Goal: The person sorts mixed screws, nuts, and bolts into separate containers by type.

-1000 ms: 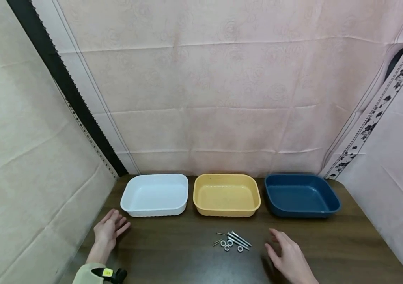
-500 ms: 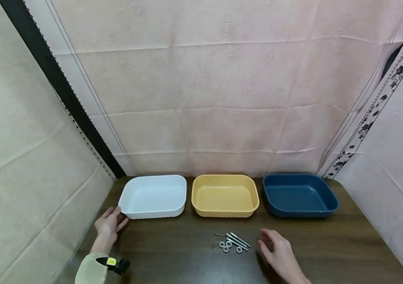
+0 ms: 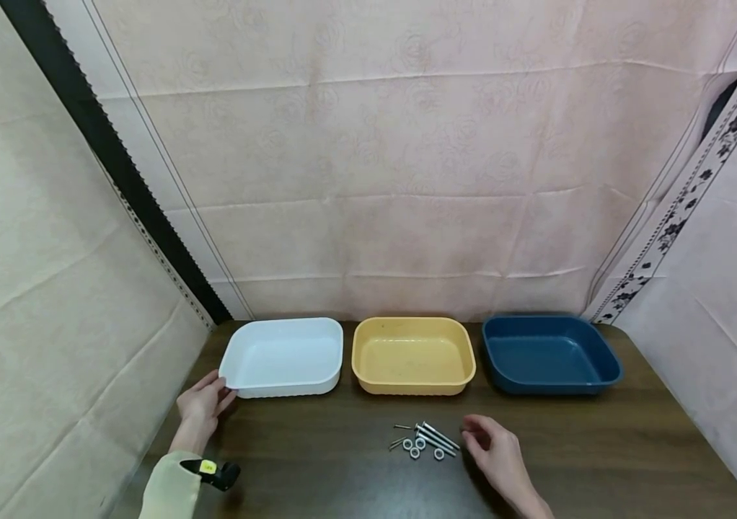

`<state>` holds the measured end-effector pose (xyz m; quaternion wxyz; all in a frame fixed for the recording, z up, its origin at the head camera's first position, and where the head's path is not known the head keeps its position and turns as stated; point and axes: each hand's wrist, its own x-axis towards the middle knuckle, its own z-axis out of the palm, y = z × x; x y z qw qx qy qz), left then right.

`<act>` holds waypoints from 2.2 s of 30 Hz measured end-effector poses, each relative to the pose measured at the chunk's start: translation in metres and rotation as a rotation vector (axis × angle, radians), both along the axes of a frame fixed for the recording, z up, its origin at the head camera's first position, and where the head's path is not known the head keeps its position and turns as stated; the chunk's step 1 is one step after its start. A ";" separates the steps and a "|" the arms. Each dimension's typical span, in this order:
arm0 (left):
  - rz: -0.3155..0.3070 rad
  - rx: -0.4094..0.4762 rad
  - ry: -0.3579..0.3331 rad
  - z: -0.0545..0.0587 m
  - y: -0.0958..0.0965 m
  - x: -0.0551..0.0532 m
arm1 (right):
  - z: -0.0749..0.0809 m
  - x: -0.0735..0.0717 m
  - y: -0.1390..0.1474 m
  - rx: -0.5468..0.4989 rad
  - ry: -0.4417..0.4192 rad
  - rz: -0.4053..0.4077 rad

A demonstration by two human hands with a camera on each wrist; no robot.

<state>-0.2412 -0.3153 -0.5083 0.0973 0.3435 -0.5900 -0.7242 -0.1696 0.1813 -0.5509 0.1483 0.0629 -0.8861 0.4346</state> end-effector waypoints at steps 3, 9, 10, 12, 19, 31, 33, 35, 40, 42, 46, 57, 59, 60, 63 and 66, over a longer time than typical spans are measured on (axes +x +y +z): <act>0.004 -0.001 -0.006 0.000 0.000 -0.002 | -0.003 -0.001 -0.004 -0.004 -0.025 -0.003; -0.002 0.001 0.008 -0.001 -0.001 -0.002 | -0.009 -0.003 -0.008 -0.009 -0.043 -0.005; -0.001 0.001 0.009 -0.001 -0.001 -0.002 | -0.010 -0.003 -0.009 -0.009 -0.045 -0.003; -0.001 0.001 0.010 -0.001 -0.001 -0.002 | -0.011 -0.002 -0.009 -0.007 -0.056 0.001; -0.001 0.005 0.011 -0.001 -0.001 -0.002 | -0.013 -0.002 -0.010 -0.006 -0.091 0.008; 0.013 -0.003 -0.009 -0.002 -0.001 -0.003 | -0.018 -0.002 -0.012 0.018 -0.049 0.034; 0.017 -0.010 -0.008 -0.003 0.000 -0.003 | -0.018 -0.002 -0.012 0.025 -0.041 0.038; 0.021 -0.016 -0.011 -0.003 0.000 -0.004 | -0.018 -0.002 -0.012 0.036 -0.037 0.043; 0.020 -0.023 -0.012 -0.003 0.001 -0.004 | -0.018 -0.003 -0.013 0.070 -0.042 0.049; 0.020 -0.022 -0.011 -0.003 0.001 -0.004 | -0.018 -0.003 -0.013 0.080 -0.048 0.051; 0.023 -0.019 -0.014 -0.003 0.001 -0.004 | -0.018 -0.004 -0.013 0.091 -0.055 0.052; 0.025 -0.017 -0.013 -0.002 0.001 -0.005 | -0.019 -0.005 -0.014 0.165 -0.041 0.058; 0.025 -0.016 -0.014 -0.002 0.001 -0.005 | -0.019 -0.005 -0.013 0.169 -0.030 0.059; 0.025 -0.015 -0.016 -0.001 0.001 -0.005 | -0.019 -0.005 -0.014 0.172 -0.027 0.059; 0.022 -0.016 -0.016 -0.002 0.001 -0.005 | -0.019 -0.005 -0.013 0.184 -0.023 0.059; 0.021 -0.014 -0.017 -0.003 0.001 -0.005 | -0.019 -0.005 -0.014 0.206 -0.029 0.055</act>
